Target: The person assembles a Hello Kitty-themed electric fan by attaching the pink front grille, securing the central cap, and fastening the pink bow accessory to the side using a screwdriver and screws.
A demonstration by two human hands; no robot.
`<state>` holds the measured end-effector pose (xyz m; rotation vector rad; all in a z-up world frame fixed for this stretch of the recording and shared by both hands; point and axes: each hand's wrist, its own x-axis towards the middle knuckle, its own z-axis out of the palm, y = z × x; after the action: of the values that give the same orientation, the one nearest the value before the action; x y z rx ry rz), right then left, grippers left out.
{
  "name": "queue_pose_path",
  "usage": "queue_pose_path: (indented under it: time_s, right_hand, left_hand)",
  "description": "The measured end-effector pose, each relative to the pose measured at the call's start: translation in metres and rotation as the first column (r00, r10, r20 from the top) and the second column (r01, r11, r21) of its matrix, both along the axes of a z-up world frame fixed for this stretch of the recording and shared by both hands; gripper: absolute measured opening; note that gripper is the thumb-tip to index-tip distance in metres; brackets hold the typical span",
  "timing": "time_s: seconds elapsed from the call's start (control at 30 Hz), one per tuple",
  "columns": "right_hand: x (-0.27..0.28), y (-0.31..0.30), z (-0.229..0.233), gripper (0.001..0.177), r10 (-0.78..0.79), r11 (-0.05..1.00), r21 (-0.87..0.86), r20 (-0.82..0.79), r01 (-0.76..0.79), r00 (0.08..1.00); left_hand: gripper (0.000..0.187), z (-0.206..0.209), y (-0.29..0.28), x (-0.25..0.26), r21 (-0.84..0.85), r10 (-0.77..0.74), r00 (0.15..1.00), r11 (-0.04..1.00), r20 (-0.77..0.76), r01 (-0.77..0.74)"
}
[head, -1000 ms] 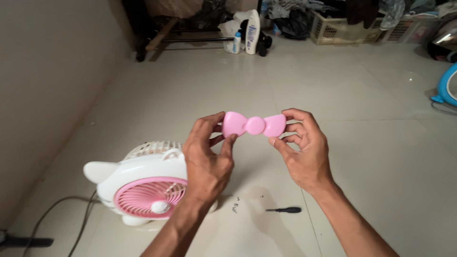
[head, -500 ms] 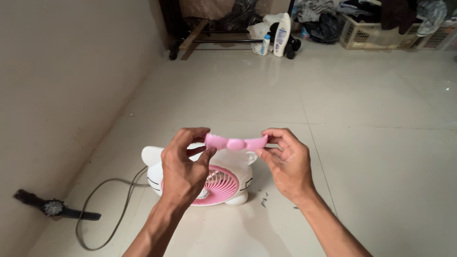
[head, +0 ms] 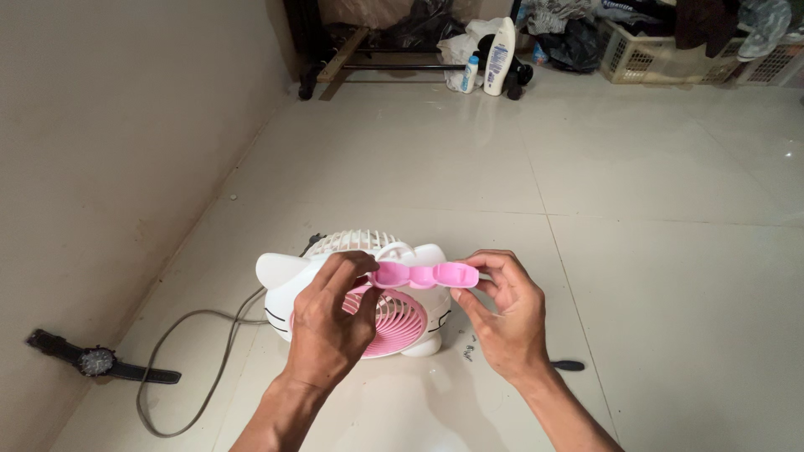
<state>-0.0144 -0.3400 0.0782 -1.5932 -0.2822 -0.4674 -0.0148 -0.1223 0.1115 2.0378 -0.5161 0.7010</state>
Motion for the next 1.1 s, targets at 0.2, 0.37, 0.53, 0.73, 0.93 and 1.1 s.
queue_pose_path:
  time_s: [0.2, 0.37, 0.53, 0.73, 0.93, 1.1]
  right_hand:
    - [-0.005, -0.004, 0.007, 0.039, 0.133, 0.972, 0.21, -0.137, -0.102, 0.982]
    - [-0.003, 0.003, 0.018, 0.042, 0.096, 0.982, 0.171, -0.112, -0.076, 0.989]
    - [-0.001, 0.005, 0.034, 0.05, 0.135, 0.991, 0.011, -0.073, -0.135, 0.988]
    - [0.004, 0.004, 0.063, 0.057, 0.24, 0.95, -0.164, -0.161, -0.266, 0.957]
    - [0.005, 0.004, 0.073, 0.045, 0.227, 0.923, -0.274, -0.178, -0.269, 0.958]
    - [0.015, -0.012, 0.066, 0.041, 0.201, 0.918, -0.362, 0.082, -0.159, 0.976]
  left_hand:
    - [0.024, -0.008, -0.017, 0.0, -0.284, -0.15, 0.89, 0.958, -0.43, 0.024]
    - [0.034, -0.004, -0.022, 0.0, -0.171, -0.076, 0.798, 0.985, -0.598, -0.034]
    - [0.038, 0.015, -0.016, 0.001, -0.184, -0.118, 0.933, 0.981, -0.34, 0.057]
    - [0.04, 0.045, -0.017, 0.001, -0.068, -0.187, 0.96, 0.982, -0.211, 0.176]
    - [0.03, 0.054, -0.019, 0.004, -0.093, -0.163, 0.943, 0.985, -0.29, 0.142]
    - [0.03, 0.053, -0.017, 0.017, -0.27, -0.114, 0.902, 0.963, -0.417, -0.003]
